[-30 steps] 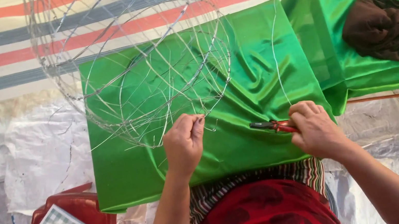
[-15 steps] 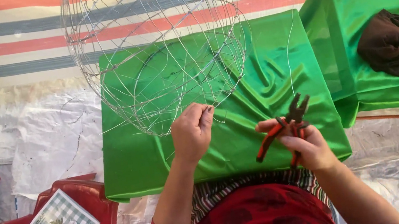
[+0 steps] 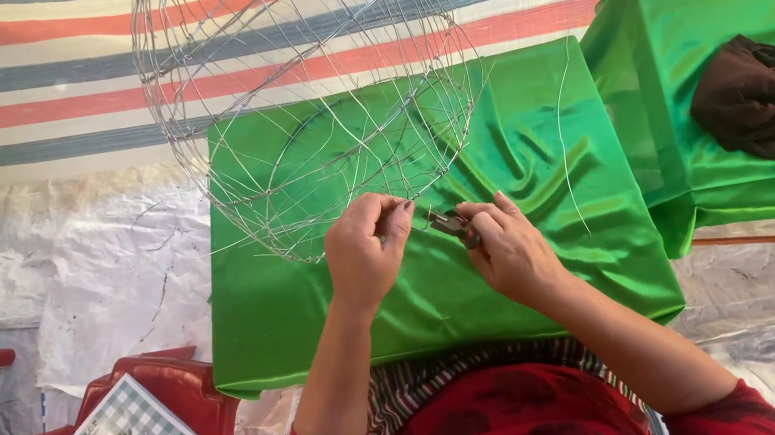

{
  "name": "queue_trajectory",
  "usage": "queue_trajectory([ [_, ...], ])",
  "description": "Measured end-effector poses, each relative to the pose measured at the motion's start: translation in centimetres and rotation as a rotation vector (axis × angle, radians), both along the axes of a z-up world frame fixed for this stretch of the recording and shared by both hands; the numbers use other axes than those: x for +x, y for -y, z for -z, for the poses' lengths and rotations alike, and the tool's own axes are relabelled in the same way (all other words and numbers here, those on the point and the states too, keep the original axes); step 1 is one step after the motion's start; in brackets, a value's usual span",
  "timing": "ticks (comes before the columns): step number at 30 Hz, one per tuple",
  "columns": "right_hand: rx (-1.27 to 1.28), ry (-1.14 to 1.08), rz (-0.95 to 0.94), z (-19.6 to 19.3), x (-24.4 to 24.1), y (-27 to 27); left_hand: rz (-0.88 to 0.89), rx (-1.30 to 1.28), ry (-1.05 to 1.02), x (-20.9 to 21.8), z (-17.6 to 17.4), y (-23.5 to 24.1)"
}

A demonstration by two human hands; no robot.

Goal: Securing intersections of a wire frame by twisting thin wire around them using pliers.

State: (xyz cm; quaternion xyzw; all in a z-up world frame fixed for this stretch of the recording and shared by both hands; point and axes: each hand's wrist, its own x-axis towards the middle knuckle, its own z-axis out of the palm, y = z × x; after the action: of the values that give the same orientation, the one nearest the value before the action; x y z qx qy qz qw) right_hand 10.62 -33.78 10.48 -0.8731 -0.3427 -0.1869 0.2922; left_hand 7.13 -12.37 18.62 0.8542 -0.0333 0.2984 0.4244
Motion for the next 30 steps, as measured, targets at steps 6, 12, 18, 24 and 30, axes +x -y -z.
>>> queue_trajectory([
  [6, -0.068, -0.085, -0.114, 1.3, 0.3, 0.3, -0.012, 0.031, 0.013, 0.1, 0.6, -0.4],
  [12, -0.088, -0.188, -0.163, 1.4, 0.9, 0.2, 0.012, 0.004, 0.025, -0.3, -0.1, 0.1],
  [18, -0.015, -0.258, -0.192, 0.0, 1.1, 0.1, 0.035, 0.018, 0.047, -0.2, -0.1, -0.1],
  [24, -0.037, -0.172, -0.168, 0.1, 1.1, 0.1, 0.054, 0.004, 0.056, -0.2, -0.2, -0.2],
  [30, -0.073, -0.197, -0.163, 0.0, 1.3, 0.7, 0.046, 0.01, 0.06, -0.1, -0.1, -0.1],
])
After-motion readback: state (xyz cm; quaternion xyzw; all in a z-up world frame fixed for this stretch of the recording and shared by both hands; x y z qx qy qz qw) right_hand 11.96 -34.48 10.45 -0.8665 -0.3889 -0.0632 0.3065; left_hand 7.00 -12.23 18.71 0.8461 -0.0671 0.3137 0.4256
